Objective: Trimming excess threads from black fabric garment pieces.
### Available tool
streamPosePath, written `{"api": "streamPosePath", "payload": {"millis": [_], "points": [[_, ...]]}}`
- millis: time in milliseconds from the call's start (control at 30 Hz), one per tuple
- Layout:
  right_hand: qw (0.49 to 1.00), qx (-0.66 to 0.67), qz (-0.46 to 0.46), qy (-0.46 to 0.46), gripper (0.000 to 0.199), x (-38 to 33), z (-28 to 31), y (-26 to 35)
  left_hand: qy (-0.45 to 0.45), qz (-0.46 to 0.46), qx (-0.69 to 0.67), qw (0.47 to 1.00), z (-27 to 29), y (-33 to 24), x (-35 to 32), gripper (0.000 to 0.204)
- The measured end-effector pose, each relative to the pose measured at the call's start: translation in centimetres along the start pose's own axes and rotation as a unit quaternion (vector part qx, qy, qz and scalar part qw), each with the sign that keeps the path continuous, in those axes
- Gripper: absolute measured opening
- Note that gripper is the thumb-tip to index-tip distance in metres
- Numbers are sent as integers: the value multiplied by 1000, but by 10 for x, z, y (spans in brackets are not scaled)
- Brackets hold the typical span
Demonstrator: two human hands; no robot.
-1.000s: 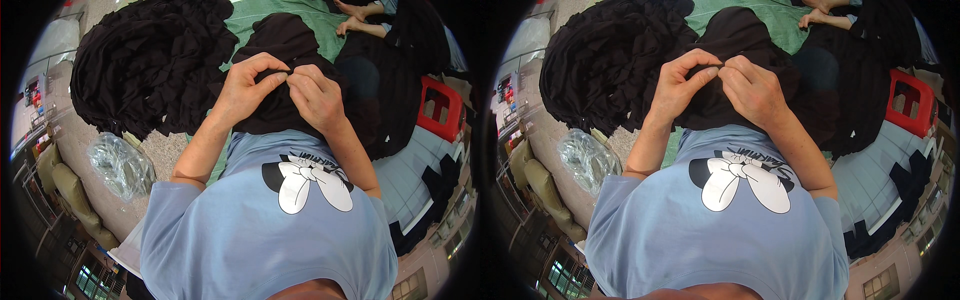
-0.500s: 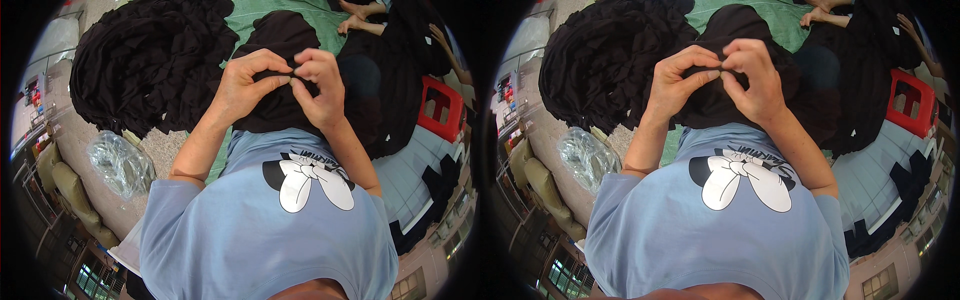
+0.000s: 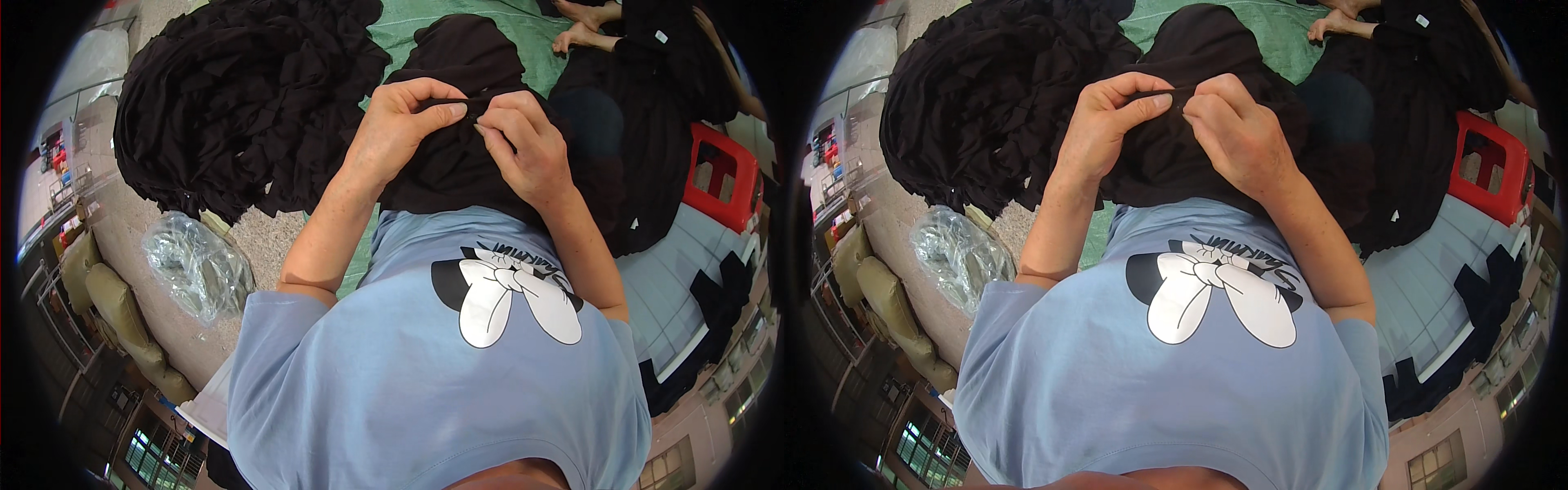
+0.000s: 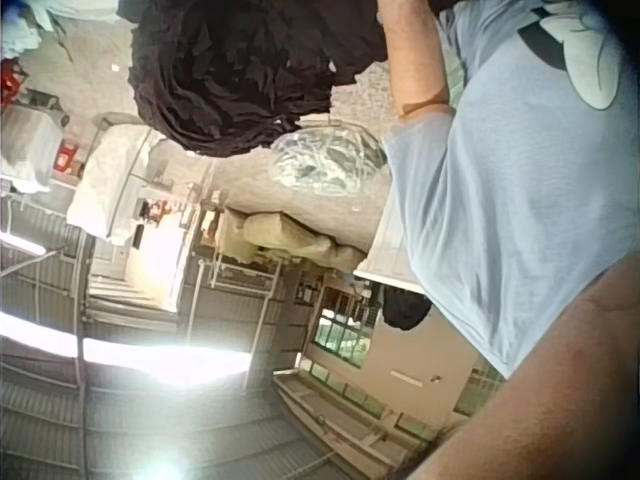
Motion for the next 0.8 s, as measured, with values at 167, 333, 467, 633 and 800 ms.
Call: {"api": "streamPosePath", "payload": {"millis": [167,333,467,633,800], "points": [[999,38,-25,28,24,2,2,0,11,18,-35,999,1,5,-2,18],[999,27,-6,40,23,3,5,5,3,2,-33,999,-2,-2,-5,18],[998,34,-56,-1,25,9,7,11,-25,-34,19,999,-4,-6,-9,15],[994,87,-67,25,22,6,-2,1,-40,-255,197,946,-13,-24,-14,13],[998,20,33,47,24,10,-1,5,13,-160,167,973,-12,-19,-10,7]]}}
Point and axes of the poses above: each hand's wrist, its own x-axis towards the middle knuckle, its own z-axis out of the back of the hand, y = z × x, the point moved 5 cm from there along x, towards the middle knuckle, and after that the axes turned 12 degrees about -y, right-handed, at the moved point
